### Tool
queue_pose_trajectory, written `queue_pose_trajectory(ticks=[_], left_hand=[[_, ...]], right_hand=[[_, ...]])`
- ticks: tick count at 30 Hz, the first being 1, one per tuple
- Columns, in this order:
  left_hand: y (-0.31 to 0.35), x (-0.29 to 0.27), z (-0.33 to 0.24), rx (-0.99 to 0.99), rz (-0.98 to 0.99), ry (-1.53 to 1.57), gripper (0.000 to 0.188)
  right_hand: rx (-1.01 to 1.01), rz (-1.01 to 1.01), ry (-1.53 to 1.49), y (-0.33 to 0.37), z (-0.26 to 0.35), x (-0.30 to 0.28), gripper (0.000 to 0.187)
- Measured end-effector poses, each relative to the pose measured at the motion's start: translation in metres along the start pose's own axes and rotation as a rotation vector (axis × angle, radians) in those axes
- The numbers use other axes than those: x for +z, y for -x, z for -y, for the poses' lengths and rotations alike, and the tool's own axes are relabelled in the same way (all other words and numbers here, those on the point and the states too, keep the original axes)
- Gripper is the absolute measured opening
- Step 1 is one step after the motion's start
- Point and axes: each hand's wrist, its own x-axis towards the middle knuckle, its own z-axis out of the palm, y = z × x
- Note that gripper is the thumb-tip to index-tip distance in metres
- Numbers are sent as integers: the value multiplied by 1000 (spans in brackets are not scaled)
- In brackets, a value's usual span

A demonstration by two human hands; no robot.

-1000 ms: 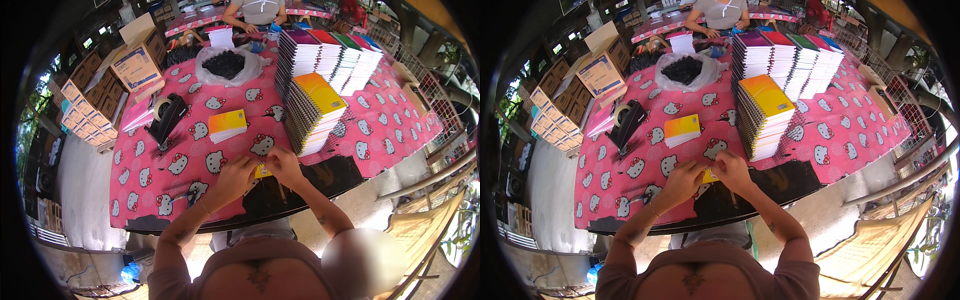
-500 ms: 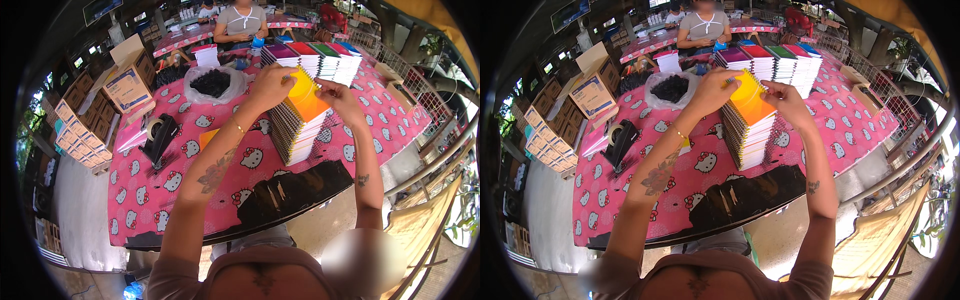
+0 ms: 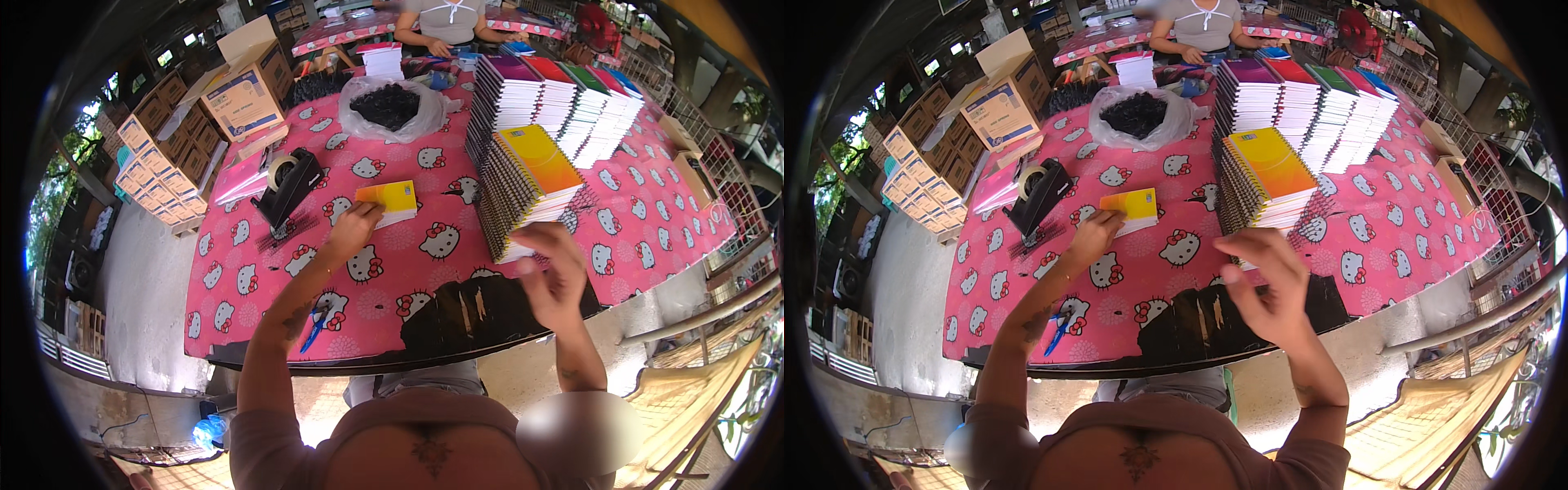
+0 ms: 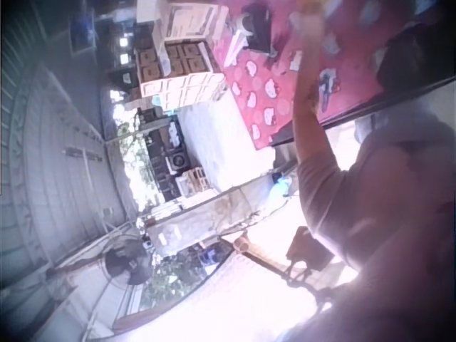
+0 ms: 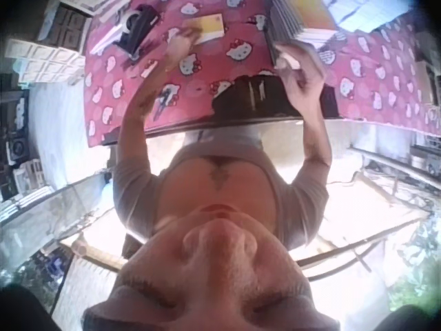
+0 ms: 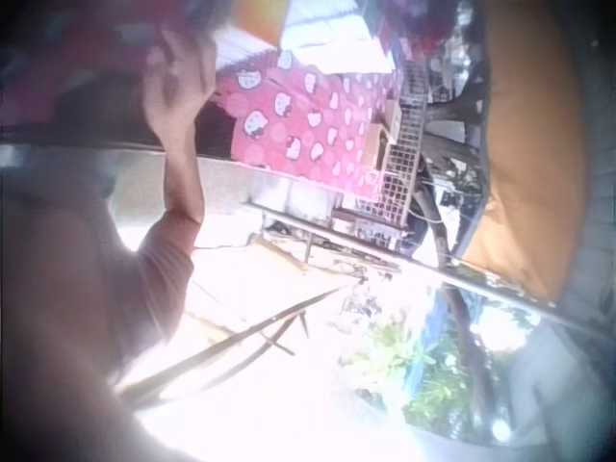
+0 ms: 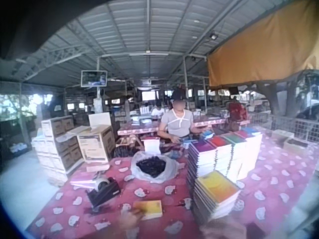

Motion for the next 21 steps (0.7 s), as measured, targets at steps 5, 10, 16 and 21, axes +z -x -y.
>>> queue_pose_trajectory(ticks=[5,10,16,21], left_hand=[[2,4,-12,-45,-52,-13,23],[-4,3,-12,-69,-121,-6,25],[-16,-4,3,-306,52,197,20],[-27,-12,6,-478,161,310,20]], right_hand=[[178,160,-190,32,-51,85,27],[430,207,-256,49,-79,118,30],[485,194,-350,65,-96,133,29],[532,230,-410,77,-110,144,28]])
